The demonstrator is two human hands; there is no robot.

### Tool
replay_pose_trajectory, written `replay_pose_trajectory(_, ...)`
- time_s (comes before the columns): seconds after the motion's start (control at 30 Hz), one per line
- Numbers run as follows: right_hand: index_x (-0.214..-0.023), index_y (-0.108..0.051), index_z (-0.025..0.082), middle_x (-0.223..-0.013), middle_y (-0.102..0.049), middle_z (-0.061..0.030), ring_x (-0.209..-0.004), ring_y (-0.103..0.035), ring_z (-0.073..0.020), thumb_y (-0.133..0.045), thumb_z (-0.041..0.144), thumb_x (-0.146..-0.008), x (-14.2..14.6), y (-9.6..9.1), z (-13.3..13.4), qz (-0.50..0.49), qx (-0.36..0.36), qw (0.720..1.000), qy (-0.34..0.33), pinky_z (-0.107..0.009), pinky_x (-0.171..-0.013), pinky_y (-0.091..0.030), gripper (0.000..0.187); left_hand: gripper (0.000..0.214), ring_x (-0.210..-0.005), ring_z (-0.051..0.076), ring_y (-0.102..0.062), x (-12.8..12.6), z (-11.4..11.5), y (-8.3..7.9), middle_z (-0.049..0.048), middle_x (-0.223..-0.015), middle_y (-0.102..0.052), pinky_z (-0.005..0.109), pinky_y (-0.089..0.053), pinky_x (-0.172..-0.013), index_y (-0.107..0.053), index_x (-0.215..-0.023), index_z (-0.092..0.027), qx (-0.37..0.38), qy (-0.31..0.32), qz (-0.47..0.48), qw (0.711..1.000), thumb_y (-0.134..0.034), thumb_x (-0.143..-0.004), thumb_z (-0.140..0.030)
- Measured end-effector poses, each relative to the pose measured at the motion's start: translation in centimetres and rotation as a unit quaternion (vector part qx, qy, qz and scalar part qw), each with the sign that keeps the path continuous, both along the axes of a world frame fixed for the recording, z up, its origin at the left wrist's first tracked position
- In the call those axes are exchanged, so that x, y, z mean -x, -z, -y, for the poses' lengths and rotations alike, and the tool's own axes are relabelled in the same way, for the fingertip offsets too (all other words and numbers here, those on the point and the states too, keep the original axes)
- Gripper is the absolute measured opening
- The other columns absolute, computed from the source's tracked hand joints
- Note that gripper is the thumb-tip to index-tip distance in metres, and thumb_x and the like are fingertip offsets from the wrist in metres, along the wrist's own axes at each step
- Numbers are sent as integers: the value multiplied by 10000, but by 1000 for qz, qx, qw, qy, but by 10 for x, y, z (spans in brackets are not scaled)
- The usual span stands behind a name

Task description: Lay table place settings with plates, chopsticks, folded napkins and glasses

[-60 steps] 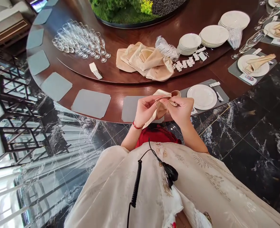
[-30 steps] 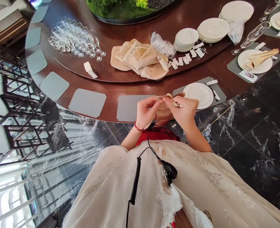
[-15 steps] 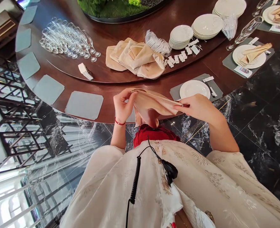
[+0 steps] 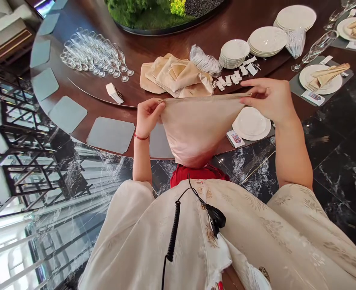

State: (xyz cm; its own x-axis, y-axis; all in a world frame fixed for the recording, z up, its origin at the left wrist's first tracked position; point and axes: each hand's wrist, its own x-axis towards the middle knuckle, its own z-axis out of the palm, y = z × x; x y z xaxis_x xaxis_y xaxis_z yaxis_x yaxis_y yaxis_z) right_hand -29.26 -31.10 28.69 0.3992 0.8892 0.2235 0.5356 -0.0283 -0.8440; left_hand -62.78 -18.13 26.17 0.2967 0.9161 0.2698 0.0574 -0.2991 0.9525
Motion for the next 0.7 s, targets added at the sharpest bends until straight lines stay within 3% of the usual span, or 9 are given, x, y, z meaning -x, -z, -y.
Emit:
replay_pose_trajectory(0.07,-1009,-821,34,-735,-751,-45,-595,-539,-35,-864,-19,-700,-7,6,-34,-3,79,997,9,-249,-624,-414,316,328,-846,221,-698,-14,-29,15,10,-647,-621,318,-569,-707,-671,-720,-197,46,29,-22,998,-896,-804,-421)
replay_pose_trajectory(0.13,-882,-799,13,-664,-716,-25,-538,-495,-16,-836,6,-734,-13,17,-59,5,132,991,13,-251,-606,-391,153,328,-802,190,-667,-24,-52,35,-13,-602,-601,320,-583,-738,-666,-729,-207,96,50,-37,993,-903,-802,-421)
replay_pose_trajectory(0.23,-791,-751,66,-533,-646,24,-446,-496,-24,-789,-28,-762,-15,38,-62,10,162,987,-12,-243,-550,-356,105,339,-696,131,-594,-24,-64,64,-38,-579,-611,309,-590,-717,-679,-738,-220,143,85,-51,985,-901,-793,-471)
replay_pose_trajectory(0.33,-795,-750,124,-511,-651,27,-424,-559,-66,-771,-46,-767,-14,53,-28,16,256,960,-113,-234,-511,-354,174,408,-623,112,-573,-3,-43,82,0,-663,-700,264,-534,-572,-729,-718,-204,150,182,-98,967,-944,-674,-548)
replay_pose_trajectory(0.43,-843,-821,162,-578,-700,-2,-427,-596,-102,-843,76,-758,-17,54,18,-7,373,888,-270,-238,-464,-357,123,462,-558,123,-593,25,-6,82,41,-670,-720,250,-492,-494,-766,-719,-178,175,304,-143,925,-926,-653,-606)
replay_pose_trajectory(0.5,-890,-854,191,-645,-732,-22,-408,-589,-102,-857,212,-799,-25,50,39,-45,377,849,-368,-237,-434,-361,94,470,-510,132,-588,39,14,75,34,-601,-683,253,-487,-475,-761,-700,-180,193,346,-135,908,-910,-671,-625)
replay_pose_trajectory(0.57,-892,-855,207,-675,-744,-26,-387,-578,-98,-841,308,-838,-35,48,42,-80,347,833,-422,-230,-420,-376,115,464,-487,137,-580,44,21,67,22,-557,-647,258,-482,-470,-745,-677,-191,198,344,-107,912,-908,-679,-625)
replay_pose_trajectory(0.63,-869,-843,204,-611,-713,-8,-369,-560,-98,-850,318,-833,-44,51,25,-99,308,852,-412,-223,-408,-373,120,446,-499,143,-582,38,11,62,12,-542,-622,262,-479,-481,-723,-664,-202,195,307,-79,928,-912,-693,-604)
replay_pose_trajectory(0.7,-804,-821,181,-518,-649,19,-355,-526,-98,-894,234,-776,-48,61,-11,-85,224,921,-307,-221,-401,-358,95,421,-549,149,-604,21,-15,62,2,-548,-602,263,-487,-516,-696,-666,-205,193,245,-67,948,-910,-723,-563)
